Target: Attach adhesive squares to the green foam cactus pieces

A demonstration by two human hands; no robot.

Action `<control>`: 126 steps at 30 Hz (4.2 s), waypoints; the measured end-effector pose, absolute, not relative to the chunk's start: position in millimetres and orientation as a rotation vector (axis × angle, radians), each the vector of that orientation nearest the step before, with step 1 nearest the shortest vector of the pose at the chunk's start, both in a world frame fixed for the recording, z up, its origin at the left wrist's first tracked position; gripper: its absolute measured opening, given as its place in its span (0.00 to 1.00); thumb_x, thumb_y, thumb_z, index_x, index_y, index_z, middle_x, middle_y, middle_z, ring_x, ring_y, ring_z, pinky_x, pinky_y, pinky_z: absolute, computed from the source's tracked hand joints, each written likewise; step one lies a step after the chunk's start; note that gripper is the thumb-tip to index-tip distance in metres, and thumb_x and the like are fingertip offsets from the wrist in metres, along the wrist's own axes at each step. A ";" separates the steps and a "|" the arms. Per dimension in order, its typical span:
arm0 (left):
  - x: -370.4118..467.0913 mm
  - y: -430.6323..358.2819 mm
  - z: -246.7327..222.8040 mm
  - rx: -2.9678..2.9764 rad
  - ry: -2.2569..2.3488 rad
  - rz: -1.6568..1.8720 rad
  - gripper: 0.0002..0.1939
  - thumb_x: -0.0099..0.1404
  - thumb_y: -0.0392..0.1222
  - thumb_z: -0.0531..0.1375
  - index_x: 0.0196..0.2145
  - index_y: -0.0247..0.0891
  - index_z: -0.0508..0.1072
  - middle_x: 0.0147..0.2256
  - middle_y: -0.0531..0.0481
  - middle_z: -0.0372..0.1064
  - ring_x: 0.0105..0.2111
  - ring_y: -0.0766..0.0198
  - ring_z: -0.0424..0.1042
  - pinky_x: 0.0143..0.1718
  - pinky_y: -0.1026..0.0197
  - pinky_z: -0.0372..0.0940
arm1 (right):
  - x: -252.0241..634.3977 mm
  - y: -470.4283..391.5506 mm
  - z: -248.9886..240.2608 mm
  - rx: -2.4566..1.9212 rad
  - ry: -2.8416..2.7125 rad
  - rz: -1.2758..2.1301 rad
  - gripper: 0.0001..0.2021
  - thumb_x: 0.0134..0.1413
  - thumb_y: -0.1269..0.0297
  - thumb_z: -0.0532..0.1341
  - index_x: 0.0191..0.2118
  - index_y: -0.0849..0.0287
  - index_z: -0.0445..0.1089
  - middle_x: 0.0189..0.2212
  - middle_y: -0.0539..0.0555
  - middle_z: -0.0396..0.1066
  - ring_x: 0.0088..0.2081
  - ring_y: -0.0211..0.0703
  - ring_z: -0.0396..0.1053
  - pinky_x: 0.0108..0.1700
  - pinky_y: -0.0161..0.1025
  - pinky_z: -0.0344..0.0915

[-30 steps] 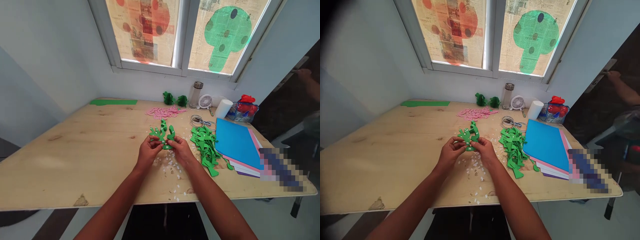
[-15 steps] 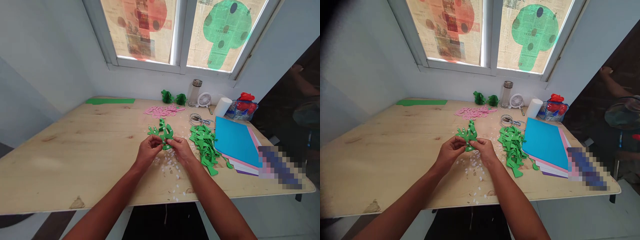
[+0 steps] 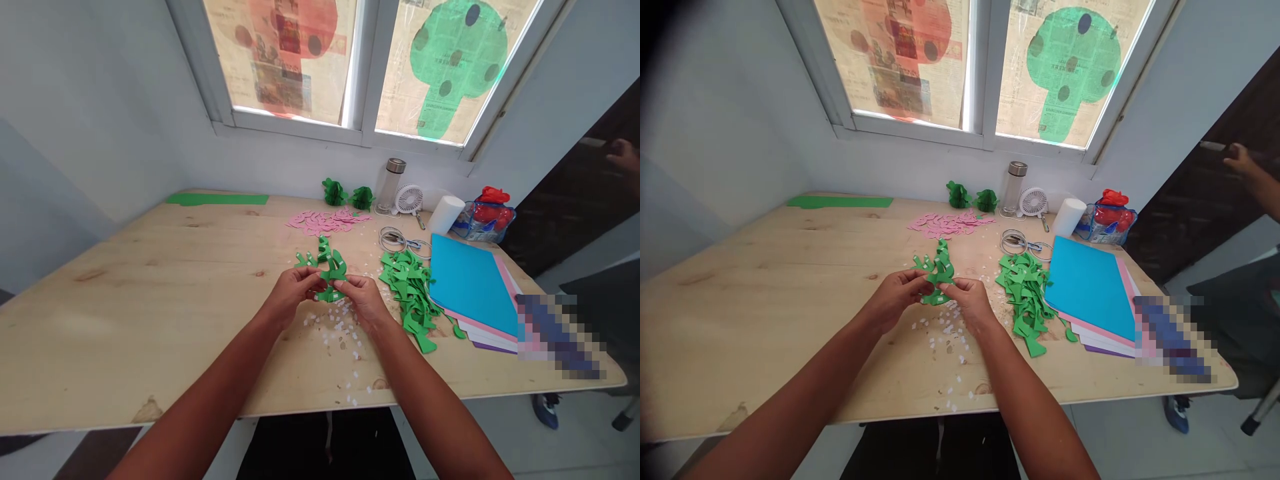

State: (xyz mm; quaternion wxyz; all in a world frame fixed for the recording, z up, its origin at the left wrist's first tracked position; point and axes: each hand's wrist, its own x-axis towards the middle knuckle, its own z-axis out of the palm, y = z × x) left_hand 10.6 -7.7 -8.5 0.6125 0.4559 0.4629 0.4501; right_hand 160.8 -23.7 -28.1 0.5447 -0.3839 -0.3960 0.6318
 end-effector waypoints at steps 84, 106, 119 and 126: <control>19.4 -7.8 -9.6 1.088 1.011 1.242 0.09 0.45 0.41 0.67 0.26 0.36 0.77 0.21 0.53 0.70 0.22 0.67 0.66 0.24 0.64 0.58 | 158.3 -22.4 -34.5 -1.011 -1.040 1.370 0.14 0.47 0.53 0.62 0.30 0.59 0.75 0.26 0.53 0.75 0.27 0.40 0.68 0.31 0.36 0.60; 15.4 -8.7 -11.5 1.272 0.756 1.250 0.12 0.51 0.40 0.67 0.36 0.37 0.78 0.25 0.53 0.69 0.26 0.65 0.70 0.31 0.61 0.67 | 159.6 -25.4 -27.1 -0.824 -0.812 1.622 0.08 0.42 0.63 0.69 0.31 0.60 0.75 0.25 0.50 0.74 0.27 0.35 0.69 0.30 0.30 0.65; 13.4 -4.1 -18.5 1.476 0.796 1.299 0.11 0.52 0.39 0.67 0.35 0.38 0.78 0.28 0.51 0.68 0.28 0.64 0.70 0.32 0.61 0.68 | 159.6 -26.2 -23.5 -0.785 -0.749 1.673 0.08 0.42 0.65 0.69 0.30 0.61 0.74 0.23 0.49 0.74 0.24 0.33 0.69 0.26 0.29 0.66; 13.8 -4.7 -17.7 1.503 0.802 1.306 0.11 0.52 0.39 0.67 0.35 0.38 0.77 0.30 0.50 0.70 0.30 0.63 0.70 0.34 0.60 0.68 | 159.4 -26.4 -23.8 -0.775 -0.720 1.677 0.06 0.42 0.67 0.69 0.30 0.62 0.74 0.23 0.49 0.74 0.24 0.33 0.69 0.27 0.28 0.66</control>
